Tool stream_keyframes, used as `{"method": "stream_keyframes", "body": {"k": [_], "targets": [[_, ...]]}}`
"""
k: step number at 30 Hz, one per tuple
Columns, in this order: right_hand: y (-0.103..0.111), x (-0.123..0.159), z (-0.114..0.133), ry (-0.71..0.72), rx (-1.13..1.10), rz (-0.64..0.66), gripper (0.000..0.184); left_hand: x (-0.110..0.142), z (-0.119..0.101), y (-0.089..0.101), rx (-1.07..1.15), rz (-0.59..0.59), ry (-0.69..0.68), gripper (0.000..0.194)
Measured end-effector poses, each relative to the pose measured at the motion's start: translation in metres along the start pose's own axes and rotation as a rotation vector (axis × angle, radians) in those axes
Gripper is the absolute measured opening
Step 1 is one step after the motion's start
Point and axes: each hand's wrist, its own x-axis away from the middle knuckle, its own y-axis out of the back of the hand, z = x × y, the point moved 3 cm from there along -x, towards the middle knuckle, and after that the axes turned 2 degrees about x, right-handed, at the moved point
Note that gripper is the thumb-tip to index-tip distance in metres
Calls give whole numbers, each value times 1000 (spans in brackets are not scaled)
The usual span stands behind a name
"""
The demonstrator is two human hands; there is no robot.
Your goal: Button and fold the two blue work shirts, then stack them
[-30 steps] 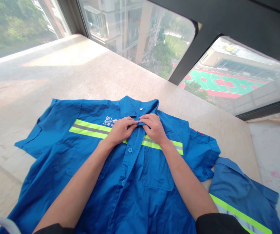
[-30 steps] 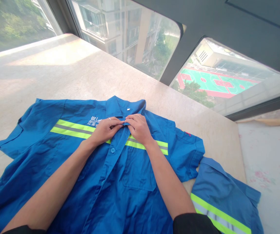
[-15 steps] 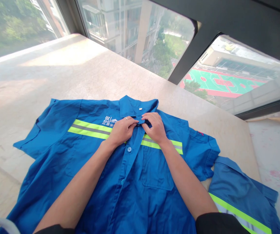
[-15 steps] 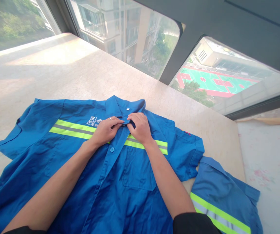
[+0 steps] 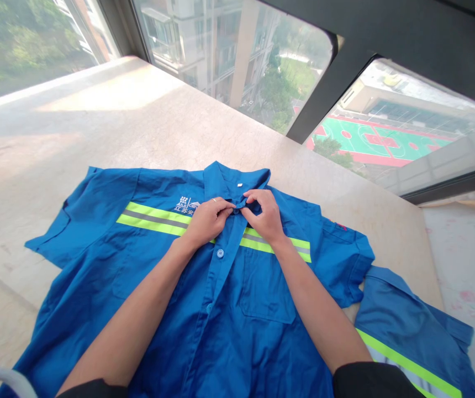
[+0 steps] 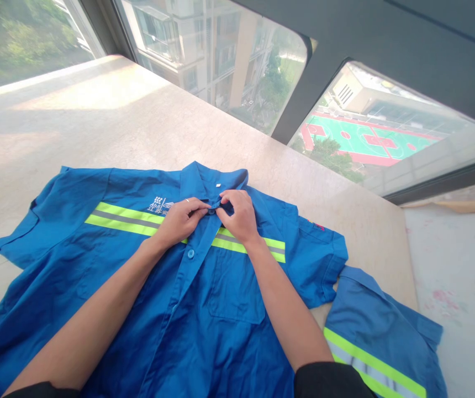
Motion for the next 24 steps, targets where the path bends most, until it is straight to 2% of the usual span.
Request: {"method": "stream_keyframes", "body": {"k": [7, 11, 17, 24], "targets": [[2, -2, 7, 110, -58, 26, 9, -1, -1, 3, 35, -35, 85, 22], [1, 0, 10, 172, 16, 76, 12, -3, -2, 4, 33, -42, 119, 22], [-3, 3, 8, 155, 147, 142, 13, -4, -2, 5, 13, -75, 166, 20], [-4, 5, 13, 169, 273, 100, 13, -5, -3, 4, 17, -73, 216, 17]]}}
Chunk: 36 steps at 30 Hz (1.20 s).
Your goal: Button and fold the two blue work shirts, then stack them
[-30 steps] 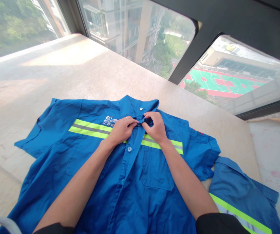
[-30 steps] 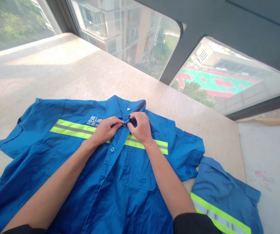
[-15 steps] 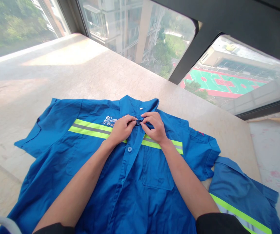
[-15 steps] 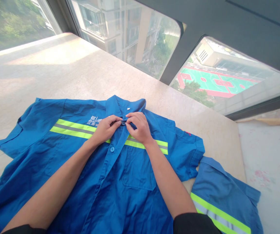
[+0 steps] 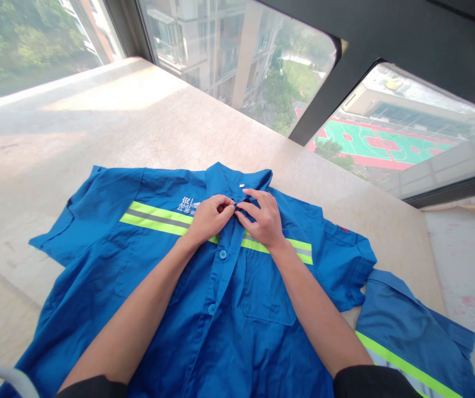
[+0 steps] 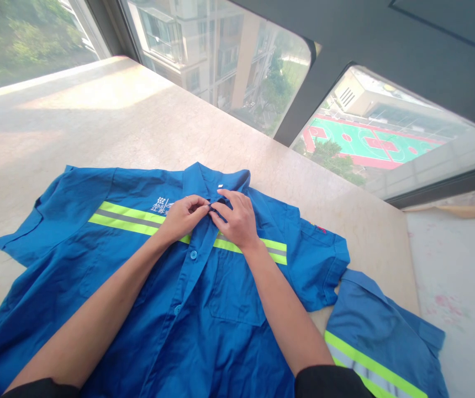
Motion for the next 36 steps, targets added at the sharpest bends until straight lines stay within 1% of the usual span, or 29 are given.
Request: {"method": "stream_keyframes", "body": {"k": [5, 10, 16, 20, 22, 24, 26, 27, 30, 32, 33, 36], "targets": [[0, 0, 3, -2, 52, -15, 14, 0, -1, -2, -47, -30, -13, 16], [-4, 1, 4, -59, 26, 31, 12, 1, -2, -3, -98, -41, -58, 23], [-6, 1, 4, -11, -10, 10, 14, 3, 2, -4, -105, -121, -109, 17], [-6, 1, 3, -15, -55, 16, 15, 3, 4, -3, -87, -110, -174, 18], [-4, 1, 4, -16, -78, 2, 16, 4, 4, -3, -139, -106, -198, 19], [0, -1, 4, -26, -113, -45, 16, 5, 3, -4, -237, -117, -198, 22], [4, -2, 1, -68, -162, -126, 17, 7, 2, -4, -321, -138, -178, 23], [5, -1, -2, -112, -185, -173, 18, 8, 1, -4, -343, -149, -166, 22], [4, 2, -15, -285, -224, -278, 25, 9, -1, -2, -352, -194, -163, 21], [0, 5, -23, -362, -227, -276, 27, 8, -2, -1, -361, -209, -192, 29], [-3, 6, -26, -372, -221, -257, 28, 8, -2, -1, -371, -206, -208, 32], [-8, 6, -26, -304, -168, -178, 36, 8, -2, -1, -401, -185, -228, 34]]}}
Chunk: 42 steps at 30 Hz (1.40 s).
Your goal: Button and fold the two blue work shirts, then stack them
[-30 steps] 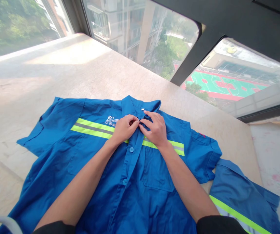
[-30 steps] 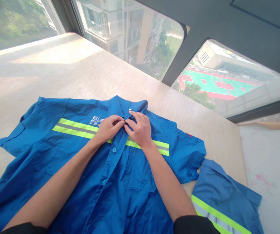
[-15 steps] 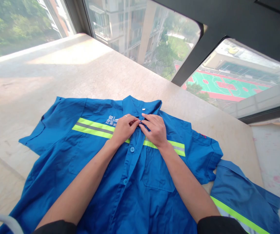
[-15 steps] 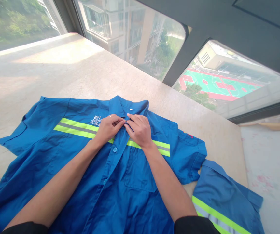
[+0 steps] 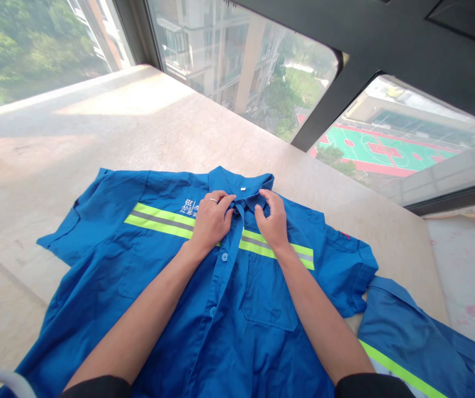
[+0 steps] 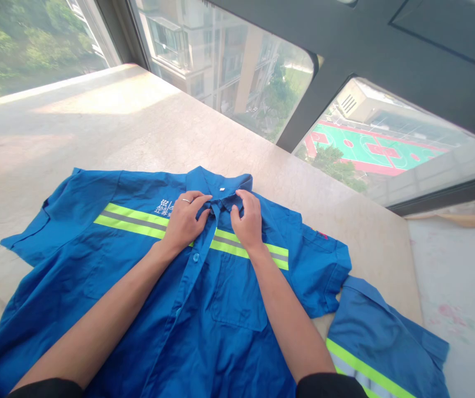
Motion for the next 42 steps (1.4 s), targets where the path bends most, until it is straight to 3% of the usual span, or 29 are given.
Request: {"method": "stream_keyframes", "body": {"k": [6, 11, 18, 22, 26, 32, 36, 42], "targets": [[-7, 1, 9, 154, 125, 200, 45, 1, 3, 1, -53, -31, 65, 29], [-16, 0, 3, 104, 241, 228, 36, 0, 2, -1, -99, -12, 81, 30], [-28, 1, 1, 25, 347, 230, 45, 0, -4, 2, -12, -45, 42, 39], [-31, -1, 2, 8, 451, 306, 54, 0, -8, -3, -12, 93, -95, 45], [-32, -5, 5, -35, 586, 436, 61, -3, -2, -13, -95, 240, -93, 48], [-32, -9, 7, -77, 626, 467, 66, -2, 1, -15, -273, 248, -97, 54], [-34, -11, 3, -101, 618, 468, 70, 2, 10, -9, -396, 210, -18, 67], [-35, -18, -3, -129, 620, 492, 71, -7, 24, -6, -447, 263, -9, 72]]}}
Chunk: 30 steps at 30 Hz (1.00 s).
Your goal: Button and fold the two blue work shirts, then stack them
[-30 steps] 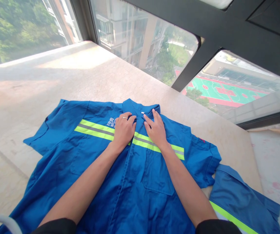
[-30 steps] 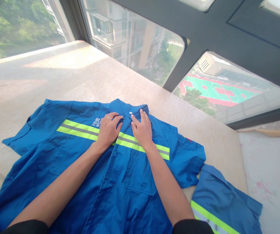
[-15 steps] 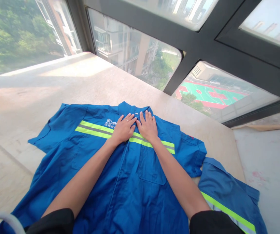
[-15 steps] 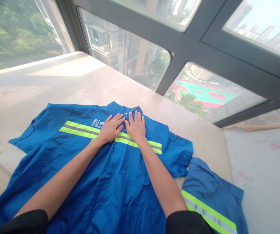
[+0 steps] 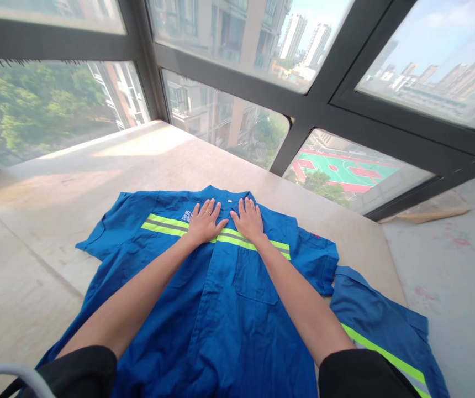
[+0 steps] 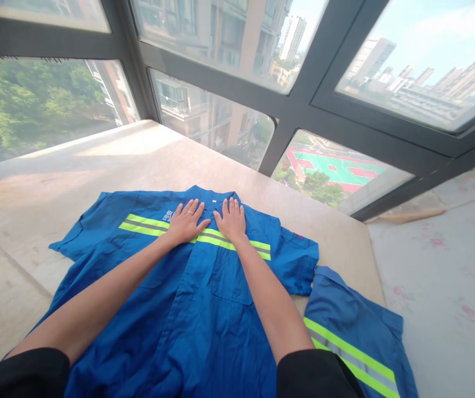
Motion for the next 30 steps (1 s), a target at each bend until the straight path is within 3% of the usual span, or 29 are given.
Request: {"method": "stream_keyframes", "body": {"k": [8, 17, 23, 26, 30], "targets": [[1, -25, -9, -47, 11, 17, 70, -41, 11, 0, 29, 89, -63, 79], [1, -76, -28, -70, -26, 50, 71, -110, 46, -8, 43, 161, -168, 72], [-1, -104, -42, -95, -30, 52, 72, -144, 46, -14, 48, 147, -179, 72], [-2, -111, -48, -100, -26, 48, 71, -154, 44, -16, 56, 144, -159, 75], [-2, -118, -54, -82, -39, 53, 72, -159, 45, -14, 69, 93, -32, 80]]}}
